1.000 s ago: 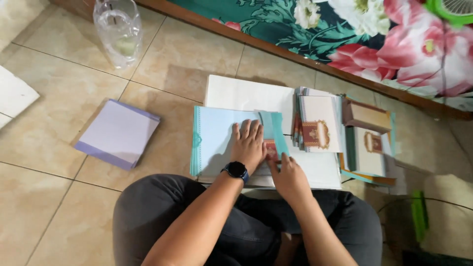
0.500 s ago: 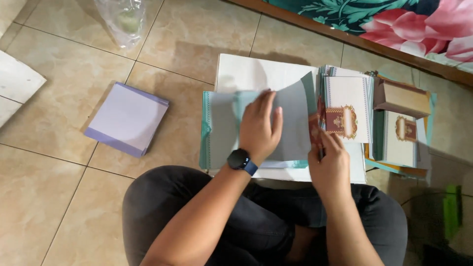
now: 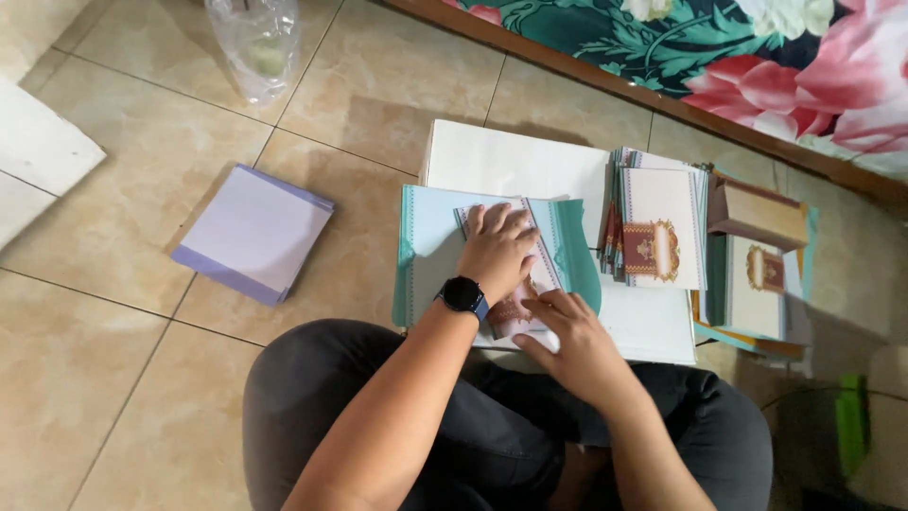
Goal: The person sits on the floor and organizes printed invitation cards and envelopes, inserting some into a folder and placing others into a cardboard box.
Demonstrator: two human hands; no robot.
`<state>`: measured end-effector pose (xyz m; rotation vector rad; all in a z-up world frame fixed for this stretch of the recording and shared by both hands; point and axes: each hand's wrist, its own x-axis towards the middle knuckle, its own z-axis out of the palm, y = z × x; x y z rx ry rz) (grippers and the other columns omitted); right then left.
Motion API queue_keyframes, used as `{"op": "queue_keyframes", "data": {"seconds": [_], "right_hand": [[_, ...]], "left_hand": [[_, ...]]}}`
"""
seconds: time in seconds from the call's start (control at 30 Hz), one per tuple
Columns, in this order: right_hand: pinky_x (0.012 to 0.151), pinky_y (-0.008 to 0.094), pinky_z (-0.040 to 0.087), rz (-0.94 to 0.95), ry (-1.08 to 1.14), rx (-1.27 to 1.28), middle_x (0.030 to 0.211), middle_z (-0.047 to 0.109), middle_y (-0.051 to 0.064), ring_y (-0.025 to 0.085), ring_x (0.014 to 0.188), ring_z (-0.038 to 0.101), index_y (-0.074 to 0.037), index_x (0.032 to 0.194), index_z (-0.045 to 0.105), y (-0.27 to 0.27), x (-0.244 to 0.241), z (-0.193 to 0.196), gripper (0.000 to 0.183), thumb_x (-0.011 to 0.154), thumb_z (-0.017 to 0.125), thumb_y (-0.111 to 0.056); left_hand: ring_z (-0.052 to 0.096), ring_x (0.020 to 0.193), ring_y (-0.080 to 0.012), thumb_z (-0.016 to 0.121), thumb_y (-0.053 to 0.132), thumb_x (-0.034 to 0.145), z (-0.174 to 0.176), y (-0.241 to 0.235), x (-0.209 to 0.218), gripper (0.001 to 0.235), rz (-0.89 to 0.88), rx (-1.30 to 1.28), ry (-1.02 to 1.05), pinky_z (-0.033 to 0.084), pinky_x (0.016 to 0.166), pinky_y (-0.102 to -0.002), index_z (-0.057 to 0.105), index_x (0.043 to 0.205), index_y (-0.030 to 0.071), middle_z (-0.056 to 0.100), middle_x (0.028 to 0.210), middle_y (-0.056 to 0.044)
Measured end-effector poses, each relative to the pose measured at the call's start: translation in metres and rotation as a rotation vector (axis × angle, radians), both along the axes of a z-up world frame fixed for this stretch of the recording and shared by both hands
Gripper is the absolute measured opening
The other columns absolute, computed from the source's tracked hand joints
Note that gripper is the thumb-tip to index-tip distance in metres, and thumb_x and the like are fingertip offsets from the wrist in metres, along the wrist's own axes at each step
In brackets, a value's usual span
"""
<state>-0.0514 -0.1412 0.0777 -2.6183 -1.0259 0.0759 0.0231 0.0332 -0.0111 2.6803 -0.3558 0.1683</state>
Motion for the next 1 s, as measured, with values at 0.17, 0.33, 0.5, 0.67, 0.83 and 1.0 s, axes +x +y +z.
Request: {"op": "queue_keyframes", "data": {"seconds": [0.17,0.33,0.5,0.67,0.83,1.0], "right_hand": [[0.113,0.052,0.038,0.028,-0.018,-0.105,0.143,0.056,0.017,0.038,0.138,0.048,-0.009,0.144,0.057,-0.015,0.032,-0.017,0.046,0.102,0.053,-0.03],[0.124,0.051,0.019,0.038,0.041,-0.349,0.168,0.022,0.02,0.037,0.155,0.018,-0.008,0.161,0.03,0.014,0.096,-0.044,0.057,0.107,0.032,-0.026],[0.126,0.048,0.018,0.061,-0.031,-0.42,0.172,0.014,0.015,0.034,0.157,0.015,-0.006,0.164,0.017,0.028,0.148,-0.067,0.066,0.104,0.034,-0.028],[0.123,0.048,0.022,0.123,-0.145,-0.385,0.169,0.02,0.019,0.036,0.155,0.02,-0.006,0.165,0.018,-0.007,0.099,-0.065,0.066,0.106,0.03,-0.034],[0.12,0.052,0.026,0.033,-0.043,-0.409,0.167,0.022,0.023,0.042,0.152,0.023,-0.003,0.163,0.018,-0.037,0.02,-0.043,0.069,0.105,0.035,-0.034],[0.112,0.039,0.043,-0.175,-0.014,-0.337,0.154,0.051,0.012,0.029,0.14,0.05,-0.01,0.15,0.049,-0.042,-0.014,-0.025,0.057,0.103,0.048,-0.041]], "left_hand": [[0.018,0.155,-0.033,0.04,0.04,0.104,0.006,-0.002,-0.009,0.055,0.028,0.1,0.081,0.005,0.125,-0.058,0.043,0.153,0.015,0.032,0.165,-0.011],[0.005,0.158,-0.0346,0.028,0.037,0.107,0.008,-0.007,-0.009,0.063,0.07,0.279,0.168,-0.005,0.126,-0.056,0.023,0.161,0.004,0.015,0.171,-0.016],[0.004,0.158,-0.0307,0.025,0.029,0.104,0.006,-0.005,-0.006,0.063,0.051,0.281,0.221,-0.006,0.127,-0.053,0.018,0.161,0.002,0.01,0.171,-0.014],[0.009,0.158,-0.0302,0.027,0.028,0.105,0.011,-0.008,-0.006,0.062,0.118,0.222,0.182,-0.004,0.127,-0.052,0.021,0.161,0.001,0.015,0.171,-0.014],[0.003,0.158,-0.0305,0.028,0.03,0.106,0.0,-0.013,-0.005,0.064,0.159,0.225,0.182,-0.006,0.127,-0.054,0.016,0.163,0.004,0.008,0.172,-0.012],[0.004,0.158,-0.0311,0.03,0.031,0.104,0.006,-0.011,-0.01,0.064,0.16,0.247,0.17,-0.005,0.127,-0.055,0.018,0.162,0.005,0.01,0.172,-0.012]]}}
